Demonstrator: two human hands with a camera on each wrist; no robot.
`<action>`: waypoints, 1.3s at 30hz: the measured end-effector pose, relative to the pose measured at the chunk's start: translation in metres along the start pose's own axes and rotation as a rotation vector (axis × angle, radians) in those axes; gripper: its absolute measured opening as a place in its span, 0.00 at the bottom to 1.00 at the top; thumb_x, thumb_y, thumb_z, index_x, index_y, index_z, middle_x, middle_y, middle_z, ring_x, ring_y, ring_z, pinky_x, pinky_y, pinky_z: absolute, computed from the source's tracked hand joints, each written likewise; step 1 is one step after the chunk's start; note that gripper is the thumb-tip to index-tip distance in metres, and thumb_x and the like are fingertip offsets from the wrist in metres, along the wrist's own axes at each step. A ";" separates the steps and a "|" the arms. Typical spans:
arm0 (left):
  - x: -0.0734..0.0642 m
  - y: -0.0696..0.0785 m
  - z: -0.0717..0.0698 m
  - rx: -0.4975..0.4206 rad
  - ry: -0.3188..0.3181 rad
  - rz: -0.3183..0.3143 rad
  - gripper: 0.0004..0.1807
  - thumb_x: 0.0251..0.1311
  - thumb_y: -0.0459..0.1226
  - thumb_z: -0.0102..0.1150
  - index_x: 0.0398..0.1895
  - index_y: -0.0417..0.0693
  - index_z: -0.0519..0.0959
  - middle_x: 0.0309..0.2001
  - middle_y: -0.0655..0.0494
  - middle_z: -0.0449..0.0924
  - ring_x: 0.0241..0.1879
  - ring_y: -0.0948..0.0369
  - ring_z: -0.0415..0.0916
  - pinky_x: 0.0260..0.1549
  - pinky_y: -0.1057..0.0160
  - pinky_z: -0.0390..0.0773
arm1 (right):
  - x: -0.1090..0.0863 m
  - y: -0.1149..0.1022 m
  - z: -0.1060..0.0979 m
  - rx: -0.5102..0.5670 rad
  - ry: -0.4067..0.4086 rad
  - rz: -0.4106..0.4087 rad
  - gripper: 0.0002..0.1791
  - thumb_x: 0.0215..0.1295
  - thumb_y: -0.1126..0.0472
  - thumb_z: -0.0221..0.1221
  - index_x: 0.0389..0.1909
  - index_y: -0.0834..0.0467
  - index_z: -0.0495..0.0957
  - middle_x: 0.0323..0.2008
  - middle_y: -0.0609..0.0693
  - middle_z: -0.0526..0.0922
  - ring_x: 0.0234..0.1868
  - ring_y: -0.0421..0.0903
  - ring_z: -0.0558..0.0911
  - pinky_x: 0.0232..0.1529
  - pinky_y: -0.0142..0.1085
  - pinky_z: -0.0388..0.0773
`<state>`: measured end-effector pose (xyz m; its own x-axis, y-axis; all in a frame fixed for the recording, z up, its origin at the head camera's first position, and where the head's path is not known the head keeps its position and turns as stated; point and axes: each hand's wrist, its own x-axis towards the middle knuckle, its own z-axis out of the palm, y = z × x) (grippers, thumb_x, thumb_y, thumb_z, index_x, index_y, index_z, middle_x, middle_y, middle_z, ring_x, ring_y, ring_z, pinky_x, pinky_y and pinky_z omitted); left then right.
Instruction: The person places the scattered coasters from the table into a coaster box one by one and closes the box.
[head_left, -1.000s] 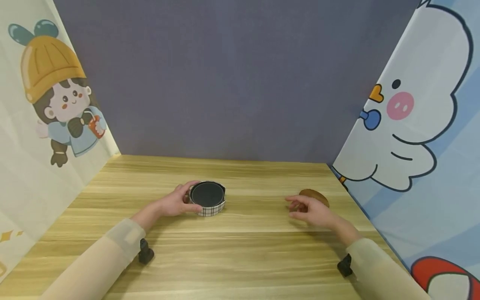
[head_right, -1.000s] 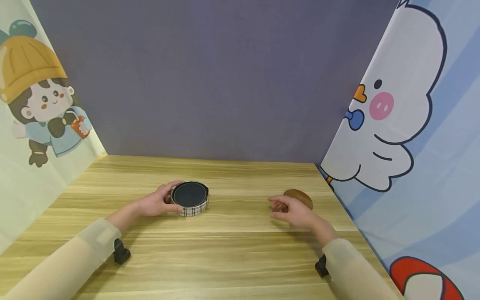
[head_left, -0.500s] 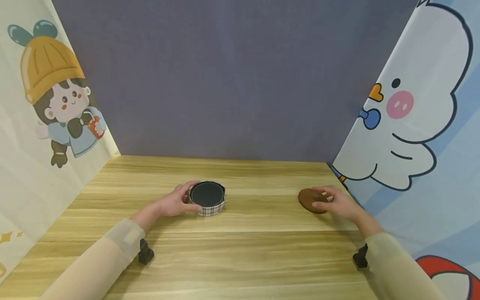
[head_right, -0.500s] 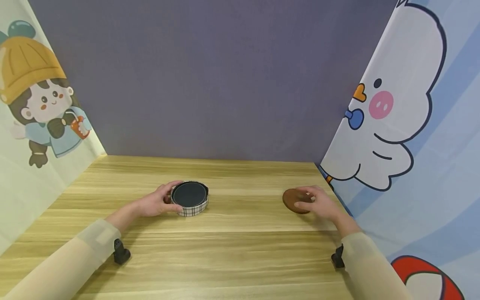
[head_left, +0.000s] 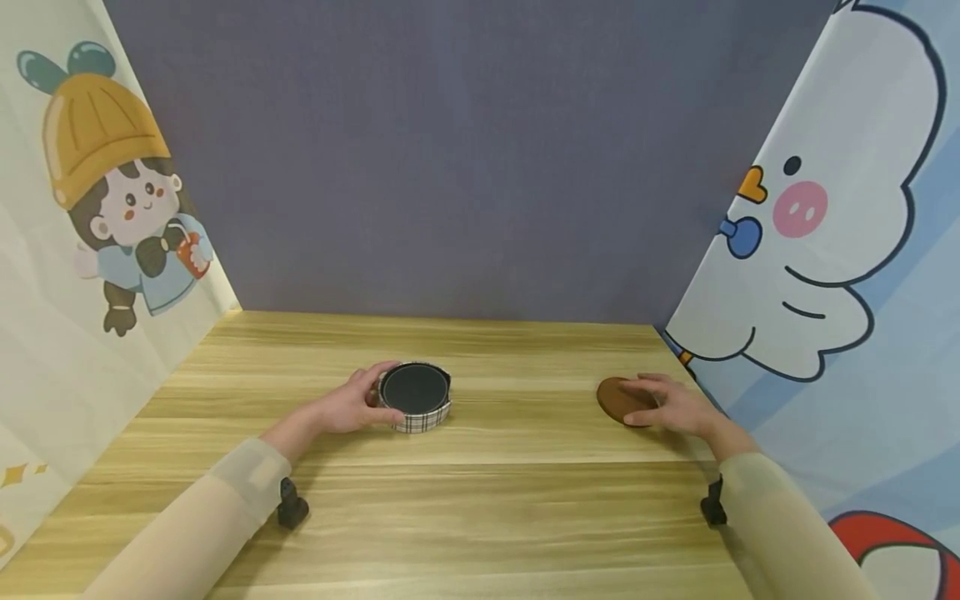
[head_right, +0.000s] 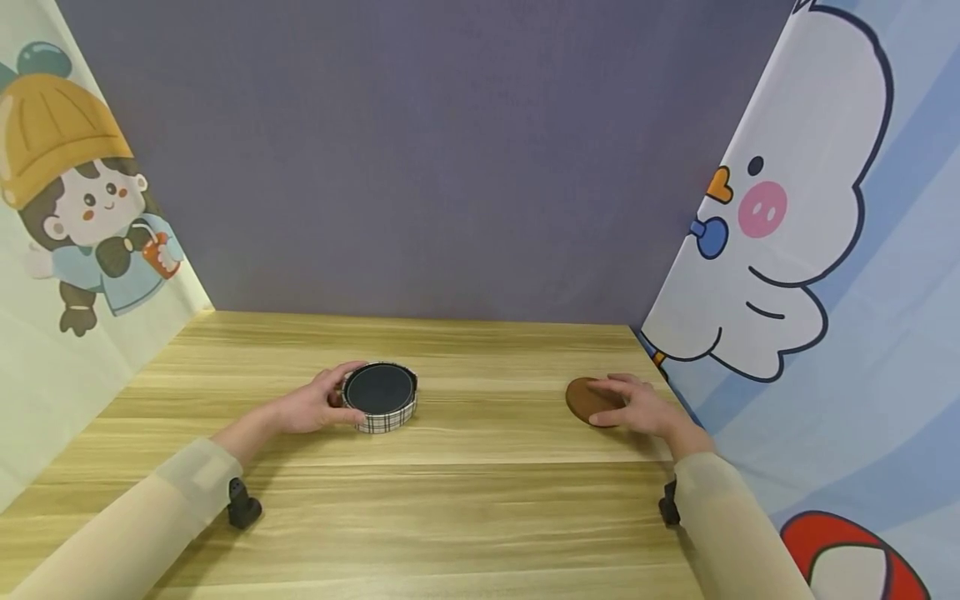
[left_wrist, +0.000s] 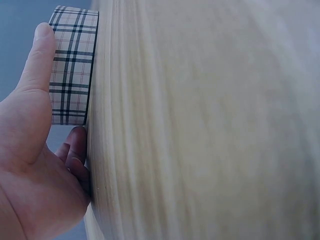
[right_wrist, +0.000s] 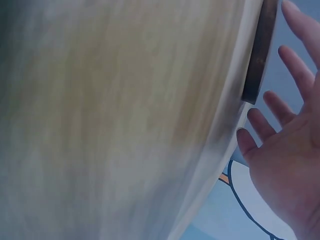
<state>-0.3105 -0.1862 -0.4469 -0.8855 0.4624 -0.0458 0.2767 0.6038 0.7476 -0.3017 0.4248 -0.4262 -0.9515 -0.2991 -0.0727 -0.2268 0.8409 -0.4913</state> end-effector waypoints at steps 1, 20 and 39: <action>0.000 0.000 0.000 -0.001 0.000 -0.002 0.60 0.65 0.53 0.79 0.90 0.51 0.51 0.66 0.34 0.63 0.61 0.47 0.68 0.59 0.47 0.72 | 0.001 -0.001 0.000 -0.003 -0.009 -0.002 0.44 0.70 0.39 0.72 0.81 0.53 0.72 0.85 0.71 0.52 0.81 0.81 0.54 0.68 0.81 0.61; 0.000 0.000 0.000 -0.008 -0.004 -0.006 0.59 0.65 0.52 0.79 0.90 0.51 0.51 0.66 0.33 0.63 0.60 0.47 0.73 0.58 0.48 0.75 | 0.008 -0.004 0.003 0.026 -0.060 0.013 0.49 0.66 0.43 0.76 0.82 0.56 0.69 0.82 0.76 0.53 0.79 0.83 0.53 0.70 0.80 0.59; -0.001 -0.001 0.000 0.003 0.004 -0.002 0.59 0.65 0.53 0.79 0.90 0.52 0.52 0.66 0.34 0.64 0.60 0.47 0.68 0.59 0.45 0.73 | 0.014 -0.022 0.015 -0.089 0.026 -0.018 0.56 0.59 0.35 0.78 0.83 0.53 0.68 0.82 0.71 0.59 0.77 0.78 0.60 0.65 0.78 0.67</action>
<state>-0.3103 -0.1877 -0.4477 -0.8876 0.4585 -0.0447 0.2760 0.6069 0.7453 -0.3071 0.3948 -0.4296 -0.9518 -0.3038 -0.0414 -0.2606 0.8727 -0.4129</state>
